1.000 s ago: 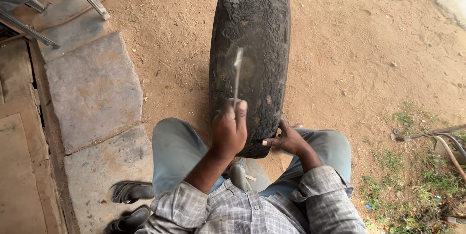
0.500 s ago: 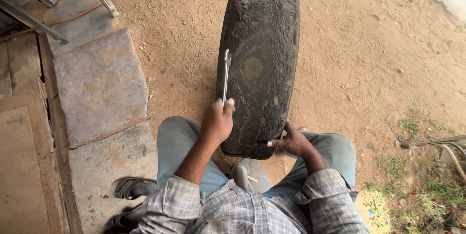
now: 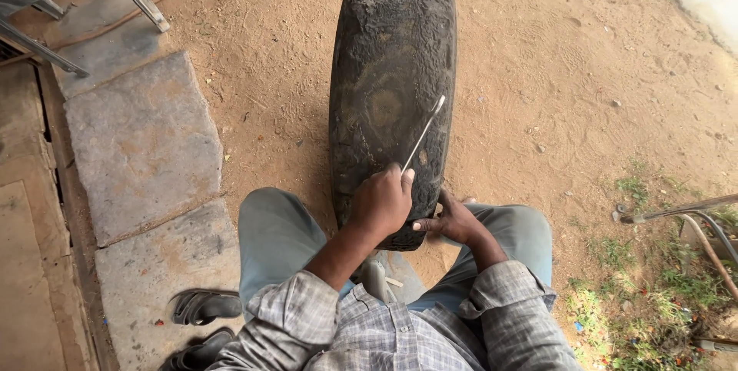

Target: Checking the surface of a motorcycle tire with a wrench.

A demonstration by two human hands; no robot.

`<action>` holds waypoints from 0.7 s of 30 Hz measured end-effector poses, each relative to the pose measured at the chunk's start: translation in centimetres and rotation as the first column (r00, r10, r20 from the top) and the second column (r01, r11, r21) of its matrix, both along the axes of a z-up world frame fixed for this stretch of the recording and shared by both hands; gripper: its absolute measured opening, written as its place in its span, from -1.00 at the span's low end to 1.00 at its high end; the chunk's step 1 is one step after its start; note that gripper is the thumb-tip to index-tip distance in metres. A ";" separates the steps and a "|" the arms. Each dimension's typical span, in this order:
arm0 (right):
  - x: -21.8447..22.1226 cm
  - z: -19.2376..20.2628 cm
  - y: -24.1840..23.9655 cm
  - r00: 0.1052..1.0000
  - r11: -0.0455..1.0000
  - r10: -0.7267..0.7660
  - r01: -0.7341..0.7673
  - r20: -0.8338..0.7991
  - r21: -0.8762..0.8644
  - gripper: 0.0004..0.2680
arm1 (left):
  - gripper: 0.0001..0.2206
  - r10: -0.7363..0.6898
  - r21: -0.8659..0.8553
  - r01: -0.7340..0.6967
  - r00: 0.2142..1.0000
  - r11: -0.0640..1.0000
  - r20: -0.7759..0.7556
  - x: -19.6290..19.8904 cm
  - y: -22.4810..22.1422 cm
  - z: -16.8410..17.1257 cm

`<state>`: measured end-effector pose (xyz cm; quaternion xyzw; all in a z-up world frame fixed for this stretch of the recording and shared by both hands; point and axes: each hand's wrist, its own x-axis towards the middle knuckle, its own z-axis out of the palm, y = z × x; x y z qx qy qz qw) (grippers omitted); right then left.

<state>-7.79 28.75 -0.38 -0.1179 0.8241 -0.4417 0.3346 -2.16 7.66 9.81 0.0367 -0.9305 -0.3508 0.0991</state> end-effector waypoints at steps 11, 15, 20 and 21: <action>-0.4 0.5 -0.4 0.997 0.990 0.036 -0.044 -0.069 -0.131 -0.17 | -0.74 -0.033 -0.055 0.036 0.998 0.998 0.055 1.0 0.6 5.3; -0.4 0.4 -0.4 0.999 0.999 0.037 -0.038 -0.028 -0.029 -0.15 | -0.75 -0.018 -0.129 0.063 0.945 0.990 0.327 -0.8 -0.6 4.4; 0.4 3.3 -1.2 1.000 1.000 -0.006 0.006 0.014 0.009 -0.07 | -0.76 -0.025 0.048 0.031 0.994 0.998 -0.105 2.0 0.1 7.8; 0.5 4.4 -1.4 0.994 0.997 -0.049 0.043 0.103 0.058 -0.04 | -0.77 0.003 0.113 0.033 0.954 0.993 -0.299 2.4 0.3 7.8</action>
